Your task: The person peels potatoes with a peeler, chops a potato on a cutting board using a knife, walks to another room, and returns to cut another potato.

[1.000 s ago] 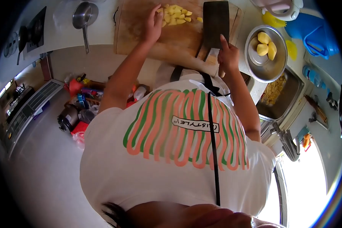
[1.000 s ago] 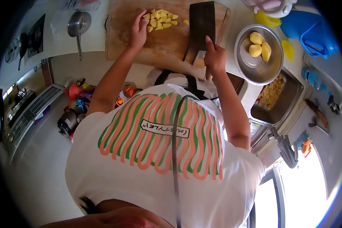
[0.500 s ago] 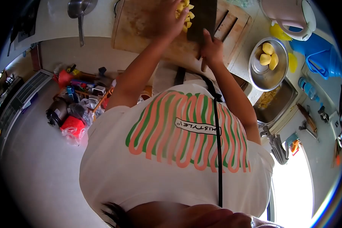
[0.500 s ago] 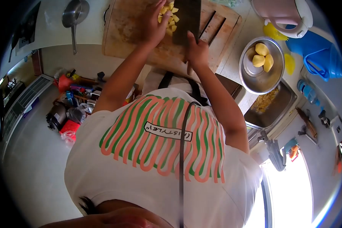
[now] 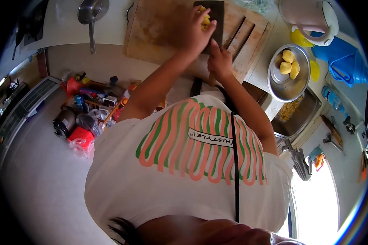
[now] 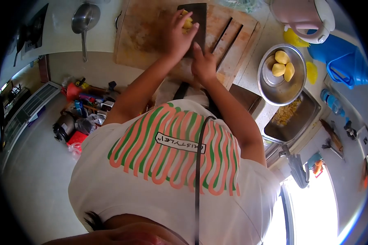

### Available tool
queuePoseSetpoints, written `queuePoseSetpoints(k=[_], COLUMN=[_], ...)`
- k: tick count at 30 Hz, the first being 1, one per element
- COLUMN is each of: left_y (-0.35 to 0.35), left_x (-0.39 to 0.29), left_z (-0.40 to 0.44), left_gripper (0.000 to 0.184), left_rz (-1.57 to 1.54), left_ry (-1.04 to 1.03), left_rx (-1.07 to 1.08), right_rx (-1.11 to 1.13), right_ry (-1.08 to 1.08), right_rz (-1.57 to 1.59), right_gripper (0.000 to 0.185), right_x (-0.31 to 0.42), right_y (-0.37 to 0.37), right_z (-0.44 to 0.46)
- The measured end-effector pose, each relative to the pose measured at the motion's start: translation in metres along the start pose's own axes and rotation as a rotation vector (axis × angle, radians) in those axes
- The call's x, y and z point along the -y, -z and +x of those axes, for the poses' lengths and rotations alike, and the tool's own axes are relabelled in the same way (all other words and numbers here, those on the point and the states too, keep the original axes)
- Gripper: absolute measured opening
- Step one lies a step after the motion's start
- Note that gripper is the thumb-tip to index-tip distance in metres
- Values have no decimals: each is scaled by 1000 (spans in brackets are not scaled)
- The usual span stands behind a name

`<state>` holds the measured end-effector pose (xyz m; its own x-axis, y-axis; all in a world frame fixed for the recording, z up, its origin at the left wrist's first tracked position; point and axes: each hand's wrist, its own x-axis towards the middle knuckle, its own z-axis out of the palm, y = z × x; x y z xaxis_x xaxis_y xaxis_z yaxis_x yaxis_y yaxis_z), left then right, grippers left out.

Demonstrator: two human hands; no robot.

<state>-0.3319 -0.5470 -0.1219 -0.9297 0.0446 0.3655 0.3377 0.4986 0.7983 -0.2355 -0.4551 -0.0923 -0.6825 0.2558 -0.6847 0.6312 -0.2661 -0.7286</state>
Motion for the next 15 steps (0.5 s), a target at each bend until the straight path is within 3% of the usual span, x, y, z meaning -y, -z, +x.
queuePoseSetpoints(k=[4,11,12,15], left_y=[-20,-113,-74,-91], left_x=[-57,-185,-166,-183], left_z=[-1,-36,-22,-44], left_gripper=[39,39,38,37], left_rz=[-108,-454,-502,-646], left_ry=[-141,-343,-389,-467], left_rx=[11,268,271,355], right_rx=[-127,-485,-559,-753], right_ry=[24,176,213,279], right_rz=[25,322,348,386], right_gripper=[45,43,41,36], right_x=[13,11,15,3], right_y=[41,145,88,88], right_z=[-44,-111,-122,-133])
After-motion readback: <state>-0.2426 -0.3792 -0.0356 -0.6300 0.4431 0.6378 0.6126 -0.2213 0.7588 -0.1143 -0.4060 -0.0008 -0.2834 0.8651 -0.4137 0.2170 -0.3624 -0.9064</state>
